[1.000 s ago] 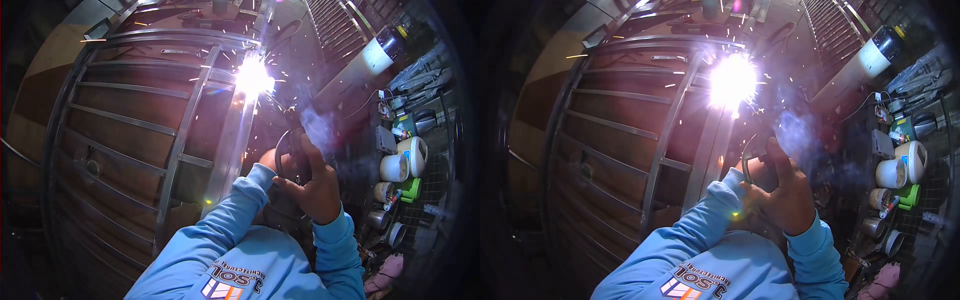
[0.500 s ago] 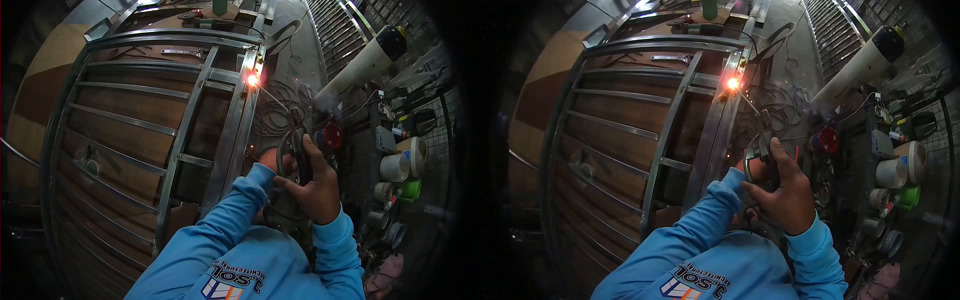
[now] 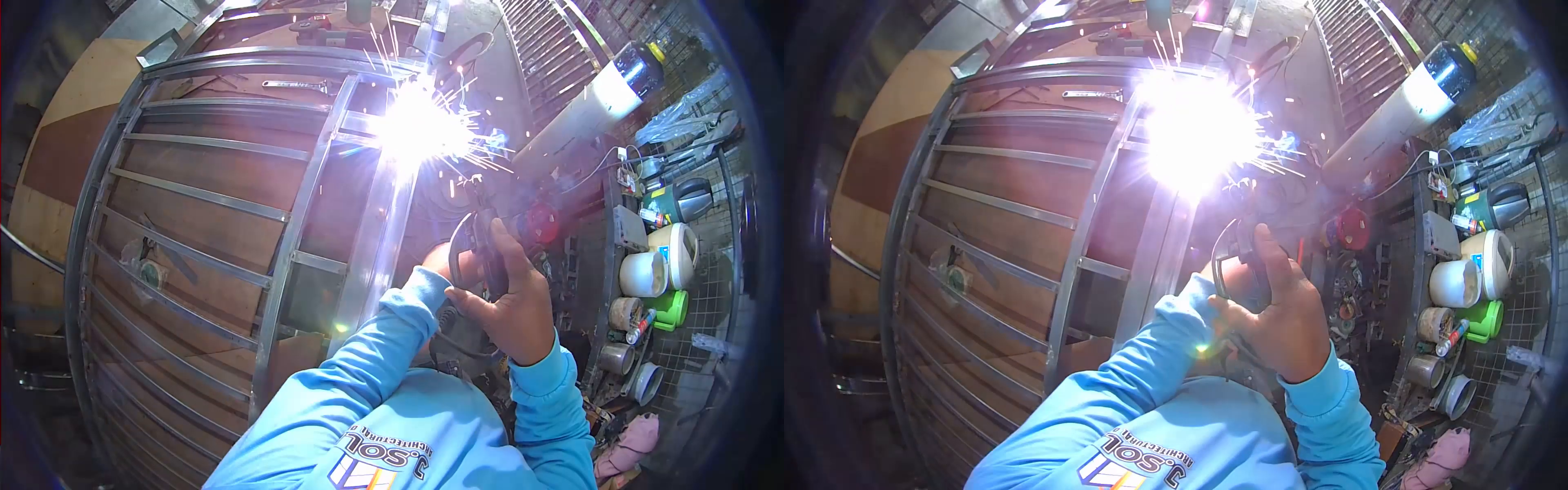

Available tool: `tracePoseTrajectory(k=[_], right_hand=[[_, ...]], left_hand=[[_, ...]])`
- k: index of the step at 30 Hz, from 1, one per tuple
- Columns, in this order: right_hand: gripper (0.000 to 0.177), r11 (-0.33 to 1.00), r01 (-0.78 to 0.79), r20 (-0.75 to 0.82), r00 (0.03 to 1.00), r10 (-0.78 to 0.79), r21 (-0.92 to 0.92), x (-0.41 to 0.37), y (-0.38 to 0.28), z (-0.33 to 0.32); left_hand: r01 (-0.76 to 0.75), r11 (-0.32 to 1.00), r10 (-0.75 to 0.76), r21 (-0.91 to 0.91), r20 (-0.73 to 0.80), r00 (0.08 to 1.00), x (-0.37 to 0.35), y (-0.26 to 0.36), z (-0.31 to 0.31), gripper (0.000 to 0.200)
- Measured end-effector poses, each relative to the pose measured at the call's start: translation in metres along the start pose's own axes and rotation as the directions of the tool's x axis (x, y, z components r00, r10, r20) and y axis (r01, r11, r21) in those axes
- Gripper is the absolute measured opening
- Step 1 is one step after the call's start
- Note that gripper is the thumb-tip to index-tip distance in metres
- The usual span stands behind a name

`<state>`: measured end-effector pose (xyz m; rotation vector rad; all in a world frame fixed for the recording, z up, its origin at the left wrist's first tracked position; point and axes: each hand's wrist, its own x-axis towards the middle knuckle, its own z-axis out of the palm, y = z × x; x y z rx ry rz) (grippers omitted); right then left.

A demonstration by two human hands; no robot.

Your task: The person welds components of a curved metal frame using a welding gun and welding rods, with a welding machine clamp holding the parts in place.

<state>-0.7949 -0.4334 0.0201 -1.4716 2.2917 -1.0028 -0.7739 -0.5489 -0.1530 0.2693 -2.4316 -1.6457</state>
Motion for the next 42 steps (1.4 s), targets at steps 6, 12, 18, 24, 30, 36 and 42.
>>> tracePoseTrajectory(k=[6,12,18,24,30,36,42], right_hand=[[0.093,0.997,-0.057,0.034,0.998,0.055,0.058,0.000,-0.003,-0.001],[0.094,0.997,-0.042,0.024,0.999,0.041,0.060,0.001,-0.004,0.000],[0.097,0.995,0.001,-0.078,0.997,0.006,0.097,-0.005,-0.003,0.002],[0.098,0.992,0.047,-0.002,0.999,-0.047,0.117,-0.004,-0.026,-0.018],[0.104,0.940,0.112,-0.104,0.991,-0.083,0.323,-0.005,-0.045,-0.038],[0.123,0.879,0.061,-0.318,0.942,0.105,0.473,-0.014,-0.050,-0.064],[0.119,0.816,0.226,-0.535,0.837,0.117,0.533,-0.014,-0.026,-0.098]], left_hand=[[-0.003,1.000,0.003,-0.017,-0.004,1.000,0.003,0.002,0.000,0.033],[-0.002,0.999,0.001,-0.039,-0.016,1.000,0.007,0.005,-0.001,0.035],[0.098,0.995,-0.099,0.025,0.006,0.995,-0.007,0.006,-0.004,0.036],[0.187,0.976,-0.190,0.113,0.016,0.982,-0.012,0.011,-0.009,0.037],[0.220,0.940,-0.234,0.261,0.023,0.972,-0.009,0.011,-0.012,0.039],[0.235,0.844,-0.260,0.482,-0.014,0.965,-0.013,0.014,-0.015,0.037],[0.247,0.731,-0.333,0.637,0.017,0.943,-0.025,0.018,-0.009,0.032]])
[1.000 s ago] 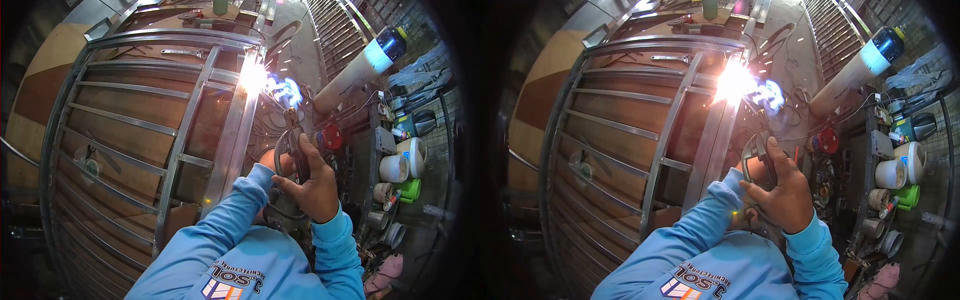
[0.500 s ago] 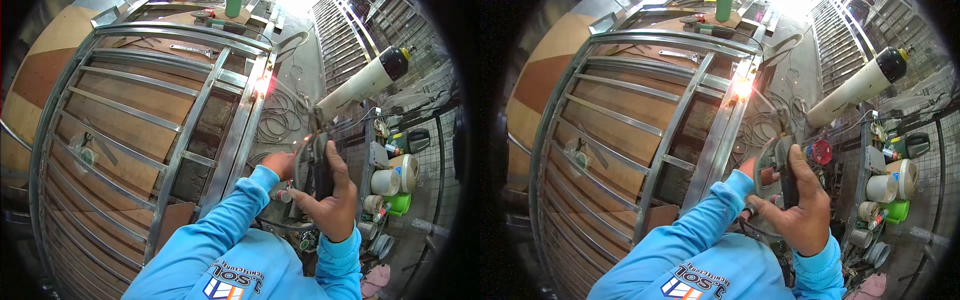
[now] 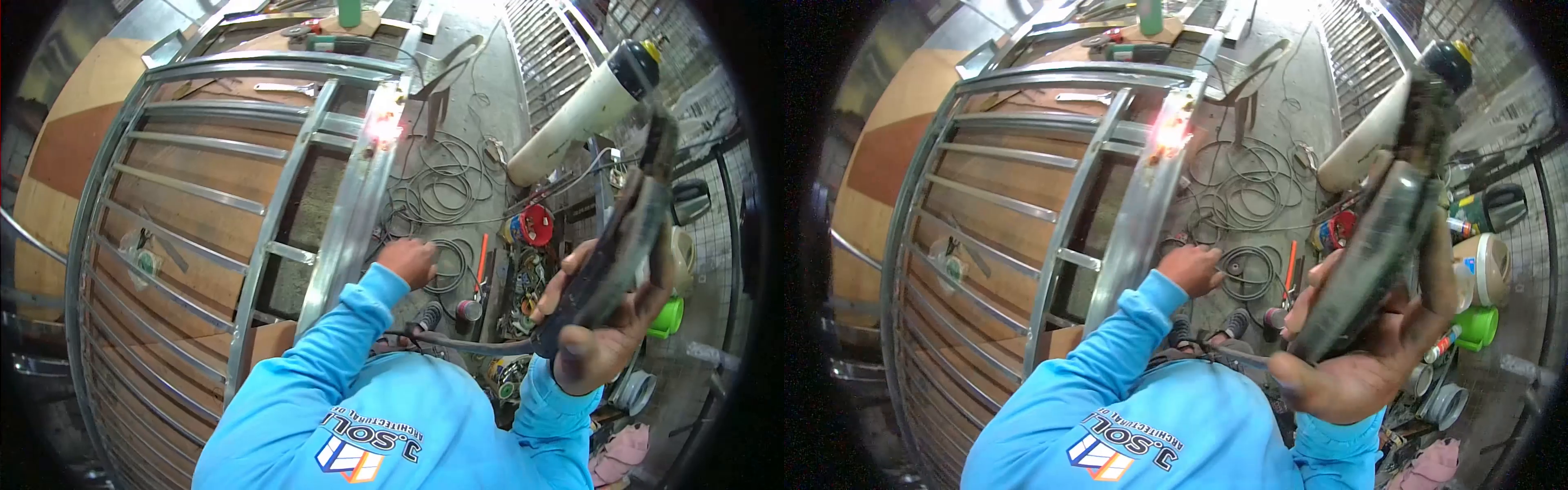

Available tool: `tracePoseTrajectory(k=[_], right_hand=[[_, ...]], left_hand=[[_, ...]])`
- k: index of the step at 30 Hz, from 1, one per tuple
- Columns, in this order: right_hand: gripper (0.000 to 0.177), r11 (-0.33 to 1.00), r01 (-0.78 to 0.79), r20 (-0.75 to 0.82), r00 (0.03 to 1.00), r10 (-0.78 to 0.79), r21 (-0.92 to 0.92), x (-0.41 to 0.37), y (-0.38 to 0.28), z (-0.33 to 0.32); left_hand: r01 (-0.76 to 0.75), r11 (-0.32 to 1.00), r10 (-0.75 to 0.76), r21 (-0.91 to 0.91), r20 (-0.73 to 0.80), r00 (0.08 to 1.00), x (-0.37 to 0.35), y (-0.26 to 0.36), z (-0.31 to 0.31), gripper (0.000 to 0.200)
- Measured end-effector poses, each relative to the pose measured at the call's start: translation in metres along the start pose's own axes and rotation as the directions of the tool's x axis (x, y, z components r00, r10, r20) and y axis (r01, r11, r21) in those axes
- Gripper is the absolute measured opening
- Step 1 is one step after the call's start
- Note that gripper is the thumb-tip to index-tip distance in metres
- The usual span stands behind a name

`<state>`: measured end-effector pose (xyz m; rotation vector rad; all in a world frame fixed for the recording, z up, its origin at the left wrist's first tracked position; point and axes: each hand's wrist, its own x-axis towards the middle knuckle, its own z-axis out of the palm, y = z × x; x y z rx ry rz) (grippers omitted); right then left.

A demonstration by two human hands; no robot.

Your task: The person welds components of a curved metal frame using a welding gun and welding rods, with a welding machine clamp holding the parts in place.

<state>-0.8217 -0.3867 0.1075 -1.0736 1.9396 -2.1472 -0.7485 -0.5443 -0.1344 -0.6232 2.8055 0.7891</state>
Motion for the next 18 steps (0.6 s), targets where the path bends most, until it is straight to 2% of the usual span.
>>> tracePoseTrajectory(k=[3,5,6,7,8,11,13,15,18], right_hand=[[0.115,0.999,0.042,0.022,0.999,-0.042,0.014,0.024,-0.001,-0.047],[0.111,0.997,0.073,-0.021,0.997,-0.074,-0.034,0.040,-0.002,-0.064],[0.110,0.995,0.087,-0.042,0.995,-0.089,-0.058,0.048,-0.003,-0.072],[0.109,0.993,0.093,-0.054,0.994,-0.097,-0.072,0.057,0.002,-0.081],[0.107,0.997,0.038,-0.017,0.999,-0.039,-0.064,0.068,0.004,-0.095],[0.103,0.998,-0.065,0.123,0.990,0.064,0.002,0.105,0.017,-0.135],[0.098,0.994,0.061,0.108,0.992,-0.071,0.089,0.133,0.030,-0.139],[0.096,0.977,0.157,0.101,0.980,-0.173,0.147,0.164,0.039,-0.141],[0.097,0.944,0.220,0.096,0.964,-0.249,0.248,0.214,0.069,-0.130]], left_hand=[[-0.080,0.996,0.074,0.039,0.129,0.989,-0.019,0.019,0.003,0.032],[-0.201,0.976,0.216,-0.080,0.339,0.916,-0.017,0.022,0.040,0.046],[-0.325,0.934,0.356,-0.149,0.312,0.881,-0.022,0.029,0.048,0.054],[-0.316,0.910,0.389,-0.267,0.294,0.873,-0.025,0.038,0.056,0.049],[-0.300,0.874,0.417,-0.383,0.269,0.868,-0.024,0.046,0.059,0.045],[-0.310,0.829,0.414,-0.465,0.138,0.900,-0.002,0.042,0.069,0.037],[-0.251,0.885,0.274,-0.391,0.003,0.962,0.012,0.037,0.084,0.036],[-0.184,0.947,0.145,-0.262,-0.160,0.976,0.036,0.028,0.094,0.038],[0.118,0.957,-0.196,-0.266,-0.287,0.938,0.079,-0.003,0.105,0.034]])
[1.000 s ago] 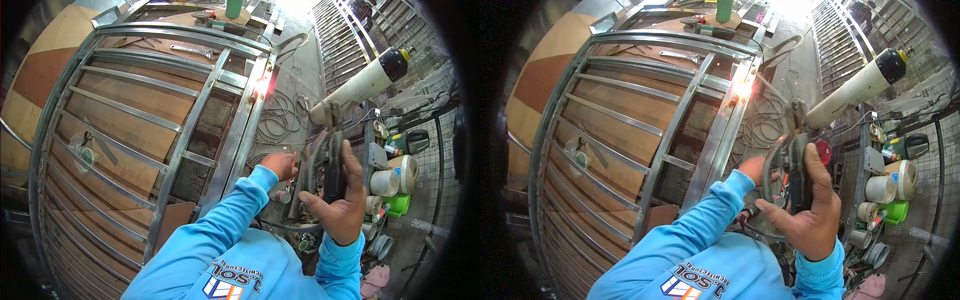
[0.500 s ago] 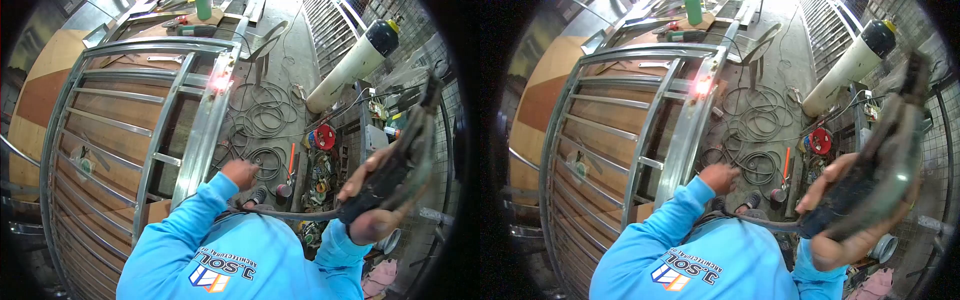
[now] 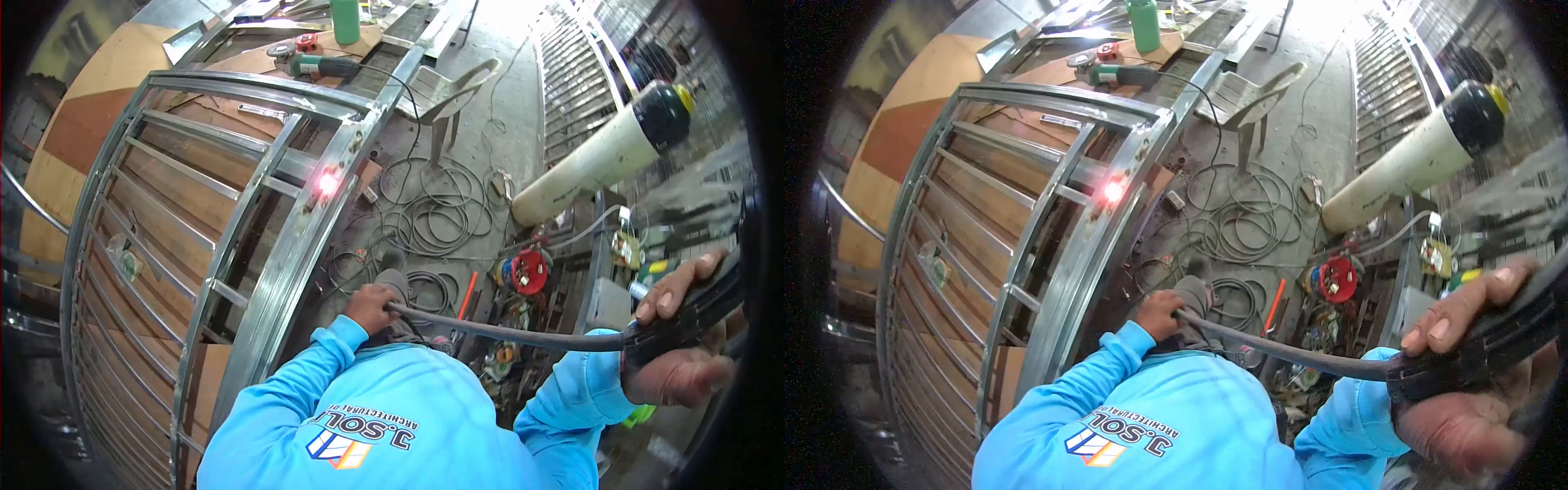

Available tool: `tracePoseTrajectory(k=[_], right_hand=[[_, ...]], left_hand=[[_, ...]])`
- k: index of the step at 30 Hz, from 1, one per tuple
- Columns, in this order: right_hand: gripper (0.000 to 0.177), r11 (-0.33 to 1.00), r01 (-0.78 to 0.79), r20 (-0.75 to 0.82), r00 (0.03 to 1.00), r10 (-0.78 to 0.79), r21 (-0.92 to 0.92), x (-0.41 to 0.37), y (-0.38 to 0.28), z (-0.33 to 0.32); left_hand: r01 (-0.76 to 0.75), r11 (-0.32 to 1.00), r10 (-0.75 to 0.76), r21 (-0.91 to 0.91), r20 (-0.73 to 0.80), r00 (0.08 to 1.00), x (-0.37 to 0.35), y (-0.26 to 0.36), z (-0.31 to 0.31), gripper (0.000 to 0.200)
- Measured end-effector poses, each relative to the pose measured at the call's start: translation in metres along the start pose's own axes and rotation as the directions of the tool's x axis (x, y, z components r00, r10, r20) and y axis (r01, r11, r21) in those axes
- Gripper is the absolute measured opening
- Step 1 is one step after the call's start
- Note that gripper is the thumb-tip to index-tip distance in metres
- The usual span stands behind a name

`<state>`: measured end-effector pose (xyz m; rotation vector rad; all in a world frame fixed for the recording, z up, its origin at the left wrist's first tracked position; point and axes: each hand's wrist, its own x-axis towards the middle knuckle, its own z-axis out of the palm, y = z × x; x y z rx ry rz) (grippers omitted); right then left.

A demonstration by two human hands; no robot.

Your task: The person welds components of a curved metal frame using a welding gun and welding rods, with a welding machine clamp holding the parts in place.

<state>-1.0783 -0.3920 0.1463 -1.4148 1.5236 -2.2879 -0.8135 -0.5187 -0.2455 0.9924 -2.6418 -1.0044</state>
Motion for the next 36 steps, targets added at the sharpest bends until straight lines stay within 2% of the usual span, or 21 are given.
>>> tracePoseTrajectory(k=[1,3,5,7,9,11,12,15,17,18,20,22,23,25,26,29,30,31,32,36], right_hand=[[0.097,1.000,0.011,0.013,1.000,-0.011,0.020,0.014,0.017,0.003],[0.098,1.000,-0.003,0.062,0.998,0.001,0.026,0.042,0.054,0.009],[0.100,0.998,-0.059,0.174,0.983,0.055,0.013,0.073,0.096,0.015],[0.097,0.983,-0.176,0.428,0.893,0.137,0.053,0.118,0.152,0.021],[0.086,0.960,-0.274,0.628,0.758,0.178,0.059,0.158,0.200,0.050],[0.083,0.941,-0.332,0.707,0.680,0.191,0.065,0.193,0.249,0.078],[0.089,0.936,-0.347,0.702,0.682,0.206,0.062,0.204,0.284,0.072],[0.097,0.868,-0.482,0.636,0.635,0.439,-0.119,0.248,0.333,0.068],[0.104,0.918,-0.345,0.651,0.655,0.383,-0.193,0.270,0.359,0.096],[0.108,0.935,-0.273,0.658,0.665,0.355,-0.228,0.280,0.371,0.111],[0.116,0.950,-0.305,0.835,0.505,0.218,-0.064,0.317,0.419,0.136],[0.126,0.982,-0.186,0.815,0.562,0.141,-0.041,0.304,0.410,0.197],[0.131,0.992,-0.125,0.802,0.589,0.102,-0.034,0.298,0.406,0.228],[0.134,0.932,-0.349,0.957,0.289,0.006,0.100,0.317,0.436,0.254],[0.136,0.908,-0.408,0.979,0.202,-0.011,0.095,0.324,0.450,0.264],[0.142,0.888,-0.453,0.997,0.049,-0.063,0.079,0.338,0.458,0.307],[0.142,0.885,-0.460,0.997,0.016,-0.073,0.072,0.346,0.457,0.314],[0.143,0.882,-0.466,0.997,-0.016,-0.082,0.065,0.353,0.455,0.322],[0.144,0.880,-0.472,0.995,-0.049,-0.091,0.057,0.360,0.454,0.331],[0.145,0.883,-0.452,0.992,0.044,-0.121,0.127,0.399,0.478,0.346]], left_hand=[[0.132,0.987,-0.125,0.092,-0.077,0.989,0.016,-0.019,0.014,0.032],[0.350,0.926,-0.337,0.142,-0.103,0.936,0.037,-0.062,0.030,0.028],[0.494,0.859,-0.490,0.133,-0.064,0.869,0.041,-0.123,0.060,0.025],[0.585,0.804,-0.591,0.111,0.029,0.806,0.032,-0.198,0.119,0.025],[0.677,0.735,-0.678,0.036,0.062,0.732,0.003,-0.228,0.174,0.029],[0.779,0.626,-0.770,-0.023,0.139,0.623,0.006,-0.213,0.192,0.032],[0.827,0.561,-0.808,-0.035,0.192,0.557,0.022,-0.204,0.188,0.033],[0.924,0.379,-0.862,-0.045,0.346,0.371,0.071,-0.178,0.165,0.036],[0.909,0.368,-0.885,-0.198,0.225,0.407,0.097,-0.146,0.148,0.041],[0.918,0.324,-0.907,-0.227,0.200,0.369,0.110,-0.125,0.125,0.044],[0.959,0.178,-0.950,-0.222,0.217,0.226,0.142,-0.073,0.054,0.049],[0.980,0.051,-0.967,-0.194,0.235,0.097,0.163,-0.037,0.024,0.051],[0.980,-0.008,-0.966,-0.200,0.255,0.044,0.169,-0.033,0.041,0.043],[0.960,-0.077,-0.980,-0.268,0.196,-0.024,0.177,-0.013,0.070,0.037],[0.947,-0.109,-0.984,-0.303,0.170,-0.059,0.187,0.002,0.084,0.034],[0.824,-0.191,-0.956,-0.534,-0.088,-0.279,0.247,0.068,0.065,0.026],[0.783,-0.176,-0.927,-0.596,-0.167,-0.336,0.263,0.085,0.064,0.029],[0.806,-0.064,-0.857,-0.588,-0.381,-0.346,0.285,0.096,0.071,0.029],[0.802,-0.037,-0.827,-0.597,-0.432,-0.360,0.305,0.105,0.065,0.028],[0.760,0.185,-0.702,-0.623,-0.625,-0.341,0.368,0.131,0.026,0.024]])
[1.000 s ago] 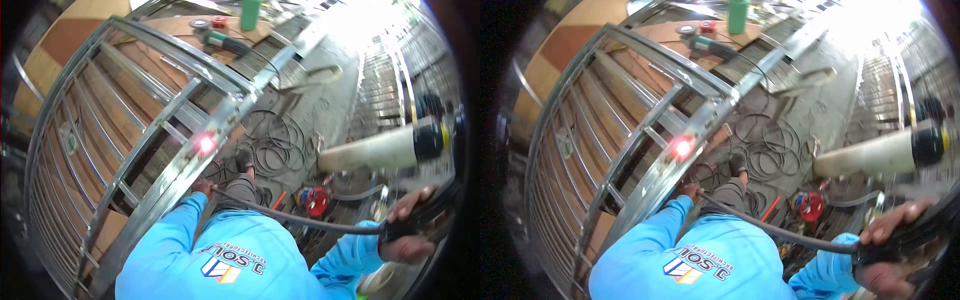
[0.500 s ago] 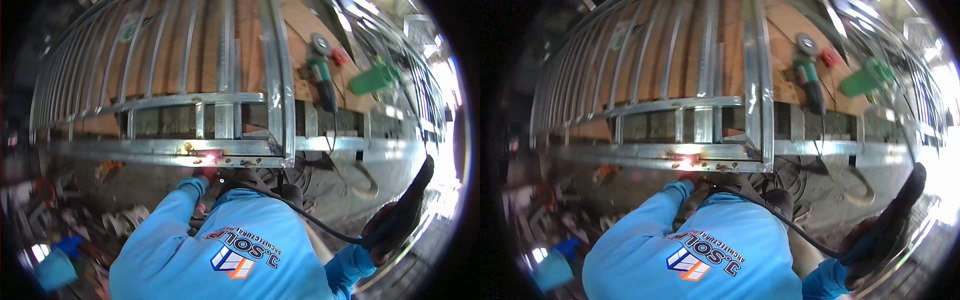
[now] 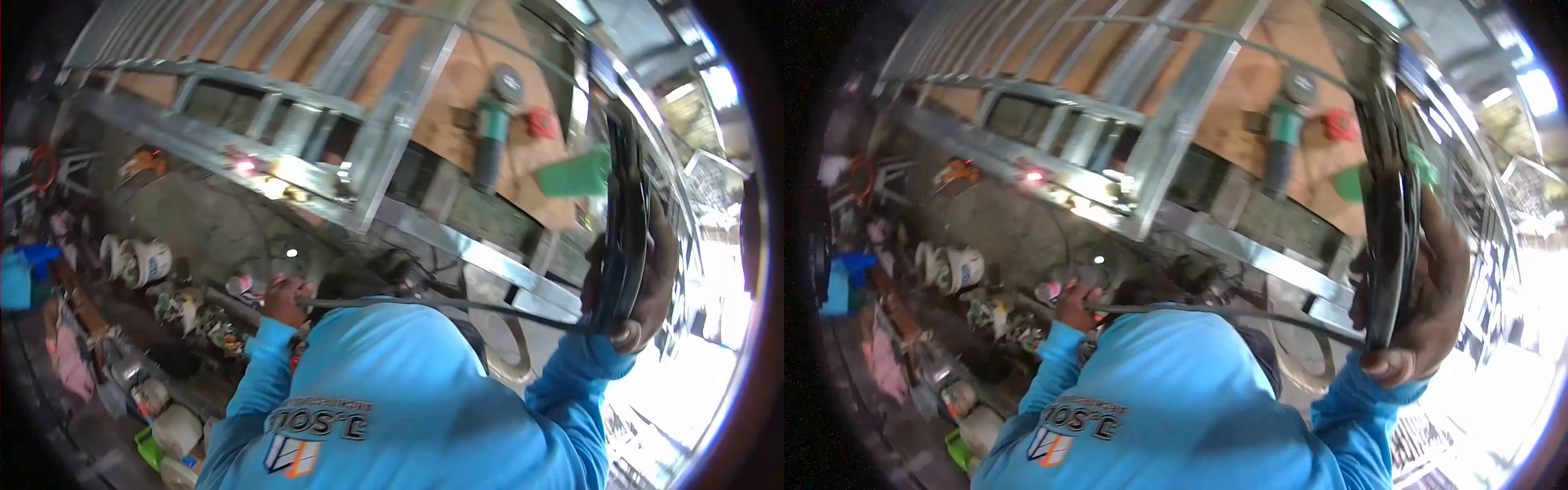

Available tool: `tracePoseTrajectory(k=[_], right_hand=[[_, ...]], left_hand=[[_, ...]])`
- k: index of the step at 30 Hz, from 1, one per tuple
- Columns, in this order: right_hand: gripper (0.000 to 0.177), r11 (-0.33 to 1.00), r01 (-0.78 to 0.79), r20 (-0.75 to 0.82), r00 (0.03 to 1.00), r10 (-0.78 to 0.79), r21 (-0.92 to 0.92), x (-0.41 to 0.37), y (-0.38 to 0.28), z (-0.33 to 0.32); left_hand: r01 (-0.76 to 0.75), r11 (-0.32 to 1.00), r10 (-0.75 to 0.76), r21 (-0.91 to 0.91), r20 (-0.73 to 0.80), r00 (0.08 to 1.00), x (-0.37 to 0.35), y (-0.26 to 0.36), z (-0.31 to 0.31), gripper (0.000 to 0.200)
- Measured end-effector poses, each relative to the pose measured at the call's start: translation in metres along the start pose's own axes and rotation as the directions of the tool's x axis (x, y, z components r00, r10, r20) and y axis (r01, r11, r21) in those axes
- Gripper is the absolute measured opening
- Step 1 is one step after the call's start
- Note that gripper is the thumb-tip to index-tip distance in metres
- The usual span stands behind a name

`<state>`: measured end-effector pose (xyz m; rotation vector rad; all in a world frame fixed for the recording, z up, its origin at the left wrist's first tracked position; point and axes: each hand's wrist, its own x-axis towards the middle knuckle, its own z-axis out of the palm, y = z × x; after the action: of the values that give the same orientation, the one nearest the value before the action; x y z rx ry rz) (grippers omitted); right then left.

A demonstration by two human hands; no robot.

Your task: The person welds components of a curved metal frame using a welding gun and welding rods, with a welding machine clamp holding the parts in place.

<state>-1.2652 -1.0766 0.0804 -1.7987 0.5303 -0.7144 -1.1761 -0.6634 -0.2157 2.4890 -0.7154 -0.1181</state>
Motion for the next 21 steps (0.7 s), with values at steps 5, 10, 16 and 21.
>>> tracePoseTrajectory(k=[5,10,16,21], right_hand=[[0.145,1.000,0.009,0.005,1.000,-0.009,0.001,0.007,-0.005,-0.026],[0.142,0.997,-0.051,0.272,0.962,0.033,0.058,0.015,0.013,-0.026],[0.124,0.958,-0.156,0.584,0.812,-0.014,0.240,0.048,0.060,0.000],[0.117,0.868,-0.427,0.754,0.650,0.101,0.252,0.084,0.089,0.012]], left_hand=[[-0.047,0.992,0.033,-0.114,-0.130,0.991,0.022,0.044,-0.022,0.023],[-0.154,0.985,0.124,-0.072,-0.319,0.940,0.043,0.079,-0.035,0.040],[0.142,0.981,-0.176,-0.134,-0.301,0.937,0.054,0.119,-0.010,0.071],[0.322,0.936,-0.348,-0.141,-0.250,0.904,0.077,0.146,0.000,0.090]])
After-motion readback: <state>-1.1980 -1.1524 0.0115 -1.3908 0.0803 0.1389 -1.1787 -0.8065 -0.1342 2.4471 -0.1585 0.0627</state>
